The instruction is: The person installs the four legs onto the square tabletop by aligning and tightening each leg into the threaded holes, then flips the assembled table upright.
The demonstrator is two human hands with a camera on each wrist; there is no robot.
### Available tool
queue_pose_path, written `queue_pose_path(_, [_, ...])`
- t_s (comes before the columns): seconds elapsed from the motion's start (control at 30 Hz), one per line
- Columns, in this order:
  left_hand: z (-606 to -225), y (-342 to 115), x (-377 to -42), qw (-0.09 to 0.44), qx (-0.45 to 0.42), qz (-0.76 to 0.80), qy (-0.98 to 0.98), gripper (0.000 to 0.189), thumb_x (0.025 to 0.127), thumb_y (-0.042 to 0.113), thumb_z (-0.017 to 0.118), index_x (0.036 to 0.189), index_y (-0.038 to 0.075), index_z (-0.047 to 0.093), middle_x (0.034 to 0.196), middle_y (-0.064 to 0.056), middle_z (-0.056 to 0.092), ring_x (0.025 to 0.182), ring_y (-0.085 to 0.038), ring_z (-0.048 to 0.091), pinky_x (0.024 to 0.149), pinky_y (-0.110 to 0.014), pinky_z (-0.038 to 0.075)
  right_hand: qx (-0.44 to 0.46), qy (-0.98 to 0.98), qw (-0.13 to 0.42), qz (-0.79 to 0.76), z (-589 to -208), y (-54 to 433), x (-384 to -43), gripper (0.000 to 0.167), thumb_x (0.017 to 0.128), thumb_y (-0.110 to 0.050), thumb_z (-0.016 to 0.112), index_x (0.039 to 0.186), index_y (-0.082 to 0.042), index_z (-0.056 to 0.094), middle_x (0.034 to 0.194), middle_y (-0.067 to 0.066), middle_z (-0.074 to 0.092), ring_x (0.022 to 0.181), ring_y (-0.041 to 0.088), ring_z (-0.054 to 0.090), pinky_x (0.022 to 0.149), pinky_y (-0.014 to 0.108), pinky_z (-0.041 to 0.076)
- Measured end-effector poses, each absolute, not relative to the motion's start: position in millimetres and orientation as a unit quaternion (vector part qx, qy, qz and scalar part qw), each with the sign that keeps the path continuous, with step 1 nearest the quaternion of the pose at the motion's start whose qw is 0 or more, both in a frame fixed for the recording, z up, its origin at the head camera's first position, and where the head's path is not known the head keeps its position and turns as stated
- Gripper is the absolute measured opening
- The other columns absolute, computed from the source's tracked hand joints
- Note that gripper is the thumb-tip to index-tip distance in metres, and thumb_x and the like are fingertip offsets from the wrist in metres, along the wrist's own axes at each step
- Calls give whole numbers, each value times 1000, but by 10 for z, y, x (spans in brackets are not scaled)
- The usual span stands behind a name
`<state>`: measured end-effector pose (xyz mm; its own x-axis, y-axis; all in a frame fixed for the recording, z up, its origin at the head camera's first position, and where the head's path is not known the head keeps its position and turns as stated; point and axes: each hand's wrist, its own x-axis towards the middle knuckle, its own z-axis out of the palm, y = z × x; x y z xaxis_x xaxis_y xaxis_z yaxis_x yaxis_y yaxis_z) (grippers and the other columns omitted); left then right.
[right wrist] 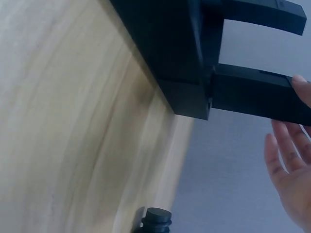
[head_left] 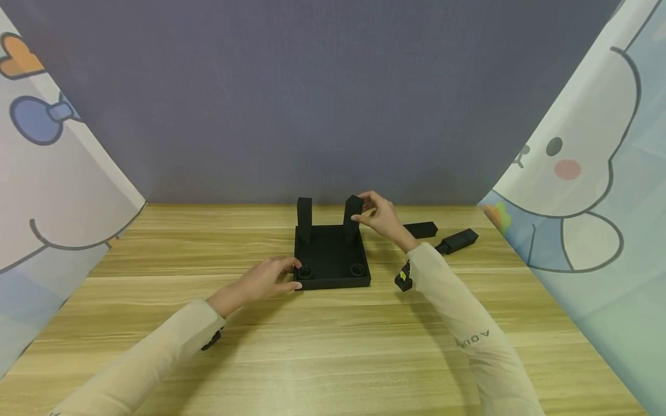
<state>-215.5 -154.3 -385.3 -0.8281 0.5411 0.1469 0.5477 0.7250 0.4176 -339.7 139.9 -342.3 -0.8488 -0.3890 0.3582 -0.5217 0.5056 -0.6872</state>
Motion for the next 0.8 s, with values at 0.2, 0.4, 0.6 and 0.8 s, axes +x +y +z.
queue_pose_path(0.2, [-3862,-1546,-2155,7,-293,-226,-929,40,84,35,65,116,13,57,113,-8,61,96,-21,61,75,-34,52,295,-861,35,414,-3344,1431,-3407,55,81,-15,70,129,-5,44,124,13,51,104,29,55,79,42,49])
queue_pose_path(0.4, [-3871,-1549,-2166,14,-297,-224,-928,40,84,35,65,115,12,57,111,-7,62,95,-20,62,76,-34,52,310,-851,5,424,-3281,1444,-3412,55,83,-11,67,132,-6,43,130,13,47,107,28,52,81,42,49])
queue_pose_path(0.6, [-3875,-1550,-2173,24,-305,-220,-926,40,83,36,66,114,11,58,110,-8,63,95,-21,62,78,-35,52,303,-841,-9,448,-3153,1403,-3259,51,83,-6,66,128,1,45,122,21,51,106,37,52,84,50,46])
queue_pose_path(0.8, [-3892,-1554,-2178,24,-307,-222,-925,40,83,36,66,114,12,58,110,-8,63,94,-20,62,78,-35,52,289,-847,27,445,-3270,1387,-3300,48,82,-9,68,125,-1,48,117,18,54,101,33,54,81,44,48])
